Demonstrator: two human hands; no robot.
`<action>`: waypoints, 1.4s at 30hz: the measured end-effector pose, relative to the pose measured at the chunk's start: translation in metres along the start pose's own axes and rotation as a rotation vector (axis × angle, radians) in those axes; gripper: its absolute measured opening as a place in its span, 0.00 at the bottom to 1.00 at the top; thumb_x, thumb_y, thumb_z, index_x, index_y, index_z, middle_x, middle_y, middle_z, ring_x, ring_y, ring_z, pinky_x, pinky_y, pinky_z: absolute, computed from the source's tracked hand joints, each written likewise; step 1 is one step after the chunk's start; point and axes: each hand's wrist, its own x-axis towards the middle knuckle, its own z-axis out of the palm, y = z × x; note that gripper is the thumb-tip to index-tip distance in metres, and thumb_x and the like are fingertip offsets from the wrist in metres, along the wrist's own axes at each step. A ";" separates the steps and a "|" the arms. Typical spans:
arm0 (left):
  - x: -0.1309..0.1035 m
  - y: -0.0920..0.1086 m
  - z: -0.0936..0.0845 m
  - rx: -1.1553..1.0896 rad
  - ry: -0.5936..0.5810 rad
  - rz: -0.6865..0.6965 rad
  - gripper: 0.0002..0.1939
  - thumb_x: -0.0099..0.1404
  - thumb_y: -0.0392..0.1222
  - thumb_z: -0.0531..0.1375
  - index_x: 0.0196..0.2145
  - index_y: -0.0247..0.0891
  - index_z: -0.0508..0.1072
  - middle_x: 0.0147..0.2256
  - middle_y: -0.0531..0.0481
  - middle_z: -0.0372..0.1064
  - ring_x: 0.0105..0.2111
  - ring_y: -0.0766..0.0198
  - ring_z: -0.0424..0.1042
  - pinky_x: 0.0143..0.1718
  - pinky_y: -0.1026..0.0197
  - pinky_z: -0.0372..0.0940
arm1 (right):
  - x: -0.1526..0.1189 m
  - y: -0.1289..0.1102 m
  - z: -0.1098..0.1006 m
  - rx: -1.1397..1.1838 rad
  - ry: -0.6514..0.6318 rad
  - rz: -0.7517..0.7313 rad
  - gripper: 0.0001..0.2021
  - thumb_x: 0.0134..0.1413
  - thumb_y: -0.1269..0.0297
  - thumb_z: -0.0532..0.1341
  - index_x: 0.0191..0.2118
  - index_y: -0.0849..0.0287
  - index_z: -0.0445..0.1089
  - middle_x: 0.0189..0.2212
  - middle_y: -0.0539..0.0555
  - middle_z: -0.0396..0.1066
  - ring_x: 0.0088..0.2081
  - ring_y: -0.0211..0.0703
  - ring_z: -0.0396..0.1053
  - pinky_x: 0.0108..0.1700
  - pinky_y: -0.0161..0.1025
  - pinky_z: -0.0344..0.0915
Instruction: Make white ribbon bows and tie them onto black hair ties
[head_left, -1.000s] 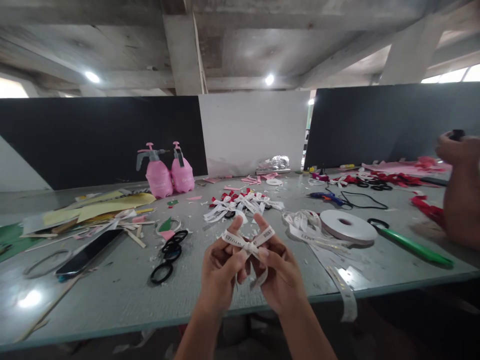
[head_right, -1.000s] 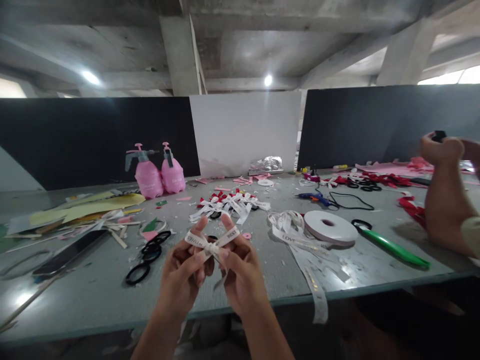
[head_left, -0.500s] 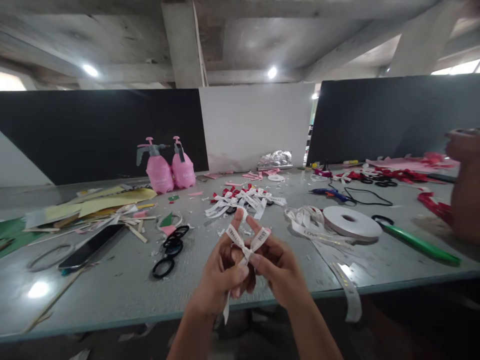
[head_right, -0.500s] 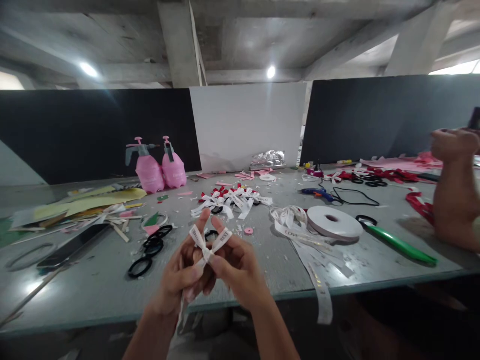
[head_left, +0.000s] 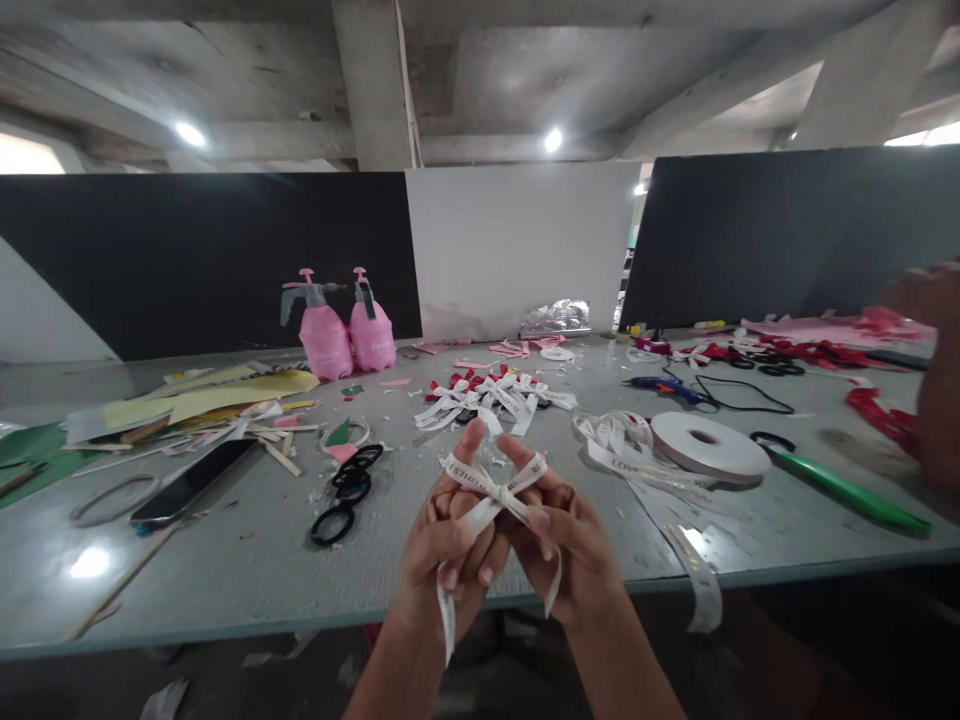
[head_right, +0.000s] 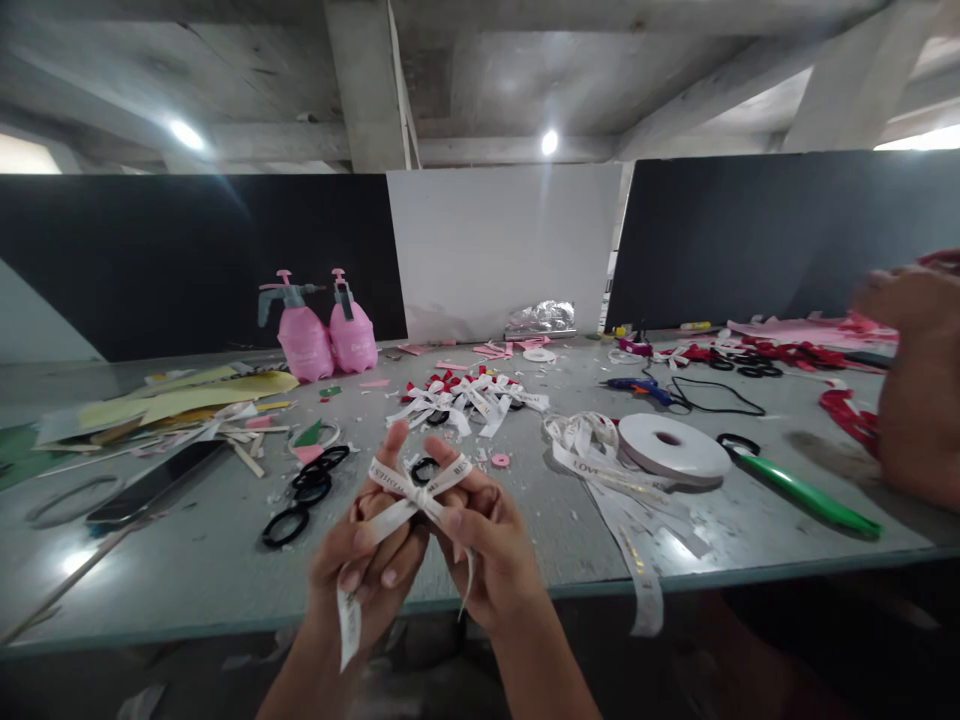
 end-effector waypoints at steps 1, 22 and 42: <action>-0.001 0.000 0.001 -0.023 0.016 0.005 0.35 0.55 0.34 0.61 0.61 0.39 0.60 0.10 0.65 0.40 0.11 0.76 0.37 0.17 0.72 0.54 | 0.000 0.000 0.001 0.006 0.003 -0.003 0.37 0.40 0.67 0.68 0.61 0.60 0.62 0.13 0.41 0.52 0.19 0.31 0.52 0.30 0.31 0.63; 0.011 0.002 -0.005 0.880 0.257 -0.051 0.30 0.57 0.49 0.64 0.56 0.36 0.69 0.28 0.47 0.72 0.25 0.68 0.66 0.25 0.67 0.62 | 0.001 -0.025 -0.013 -0.474 -0.075 -0.059 0.26 0.48 0.59 0.66 0.55 0.55 0.69 0.31 0.54 0.74 0.31 0.41 0.68 0.36 0.40 0.67; 0.008 -0.020 -0.003 0.826 0.252 0.005 0.30 0.59 0.47 0.63 0.59 0.41 0.65 0.27 0.52 0.67 0.24 0.71 0.61 0.27 0.69 0.61 | -0.005 -0.005 -0.016 -0.259 0.225 -0.125 0.24 0.47 0.64 0.68 0.53 0.55 0.71 0.33 0.53 0.75 0.31 0.39 0.69 0.31 0.36 0.68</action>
